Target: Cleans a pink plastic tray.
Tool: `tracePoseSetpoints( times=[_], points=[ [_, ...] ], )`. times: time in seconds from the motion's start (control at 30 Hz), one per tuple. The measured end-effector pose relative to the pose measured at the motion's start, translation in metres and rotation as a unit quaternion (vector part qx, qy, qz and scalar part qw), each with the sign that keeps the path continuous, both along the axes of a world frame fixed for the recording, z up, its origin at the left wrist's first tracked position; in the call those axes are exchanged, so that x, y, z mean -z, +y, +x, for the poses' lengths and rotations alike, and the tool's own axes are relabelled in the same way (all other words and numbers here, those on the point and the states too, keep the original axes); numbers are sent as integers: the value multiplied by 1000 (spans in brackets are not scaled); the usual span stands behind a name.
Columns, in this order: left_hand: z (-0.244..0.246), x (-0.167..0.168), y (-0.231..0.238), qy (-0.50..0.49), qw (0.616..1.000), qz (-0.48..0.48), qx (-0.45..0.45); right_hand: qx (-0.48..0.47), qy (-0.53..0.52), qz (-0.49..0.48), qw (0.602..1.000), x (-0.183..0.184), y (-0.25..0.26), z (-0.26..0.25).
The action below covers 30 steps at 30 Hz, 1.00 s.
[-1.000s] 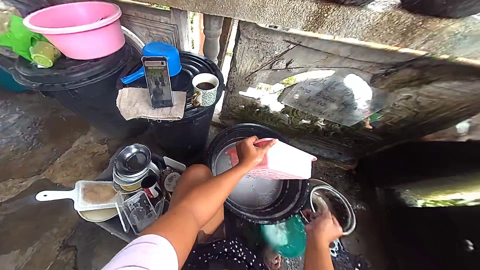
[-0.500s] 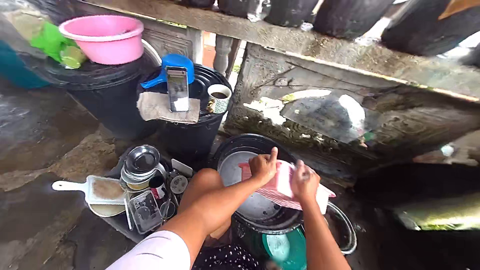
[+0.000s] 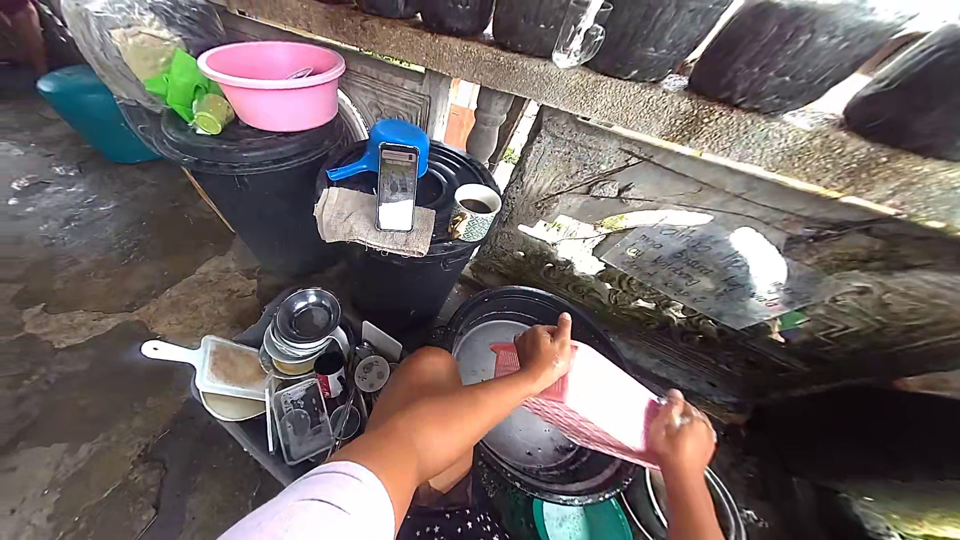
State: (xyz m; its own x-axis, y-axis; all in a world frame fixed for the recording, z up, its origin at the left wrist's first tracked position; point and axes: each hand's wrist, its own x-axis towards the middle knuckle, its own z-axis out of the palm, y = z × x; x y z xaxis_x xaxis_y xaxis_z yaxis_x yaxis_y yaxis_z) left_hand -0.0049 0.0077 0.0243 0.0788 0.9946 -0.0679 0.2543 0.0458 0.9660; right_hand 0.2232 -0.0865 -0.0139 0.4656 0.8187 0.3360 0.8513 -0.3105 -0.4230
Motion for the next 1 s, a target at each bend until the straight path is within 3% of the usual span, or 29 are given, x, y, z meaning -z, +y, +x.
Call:
tracePoseSetpoints(
  times=[0.1,0.3,0.4,0.5,0.63,0.7,0.73,0.8,0.83,0.9,1.0],
  points=[
    [6,4,0,5,1000,-21,-19,2,9,3,1000,10,-8,10],
    [23,19,-13,41,997,-62,33,-183,-43,46,981,-7,19,-93],
    [14,9,-13,-22,998,-38,36,-214,-77,60,972,-15,17,-49],
    [0,2,3,-118,992,-43,19,-179,-87,39,979,-25,-2,14],
    [-8,21,23,-200,977,-54,-50,-115,27,58,991,-40,-34,50],
    [-3,28,25,-130,990,-5,-48,-35,53,74,995,-49,-39,38],
    [-2,28,23,-45,999,25,-11,7,51,71,996,-54,-38,31],
    [7,28,14,161,979,99,80,48,28,72,996,-69,-32,11],
    [16,31,5,217,960,133,113,41,19,78,996,-79,-28,-5],
    [35,36,-17,189,953,189,141,-11,2,89,996,-91,-18,-48],
    [50,24,-33,43,975,177,125,-147,-65,102,982,-84,-2,-85]
  ],
)
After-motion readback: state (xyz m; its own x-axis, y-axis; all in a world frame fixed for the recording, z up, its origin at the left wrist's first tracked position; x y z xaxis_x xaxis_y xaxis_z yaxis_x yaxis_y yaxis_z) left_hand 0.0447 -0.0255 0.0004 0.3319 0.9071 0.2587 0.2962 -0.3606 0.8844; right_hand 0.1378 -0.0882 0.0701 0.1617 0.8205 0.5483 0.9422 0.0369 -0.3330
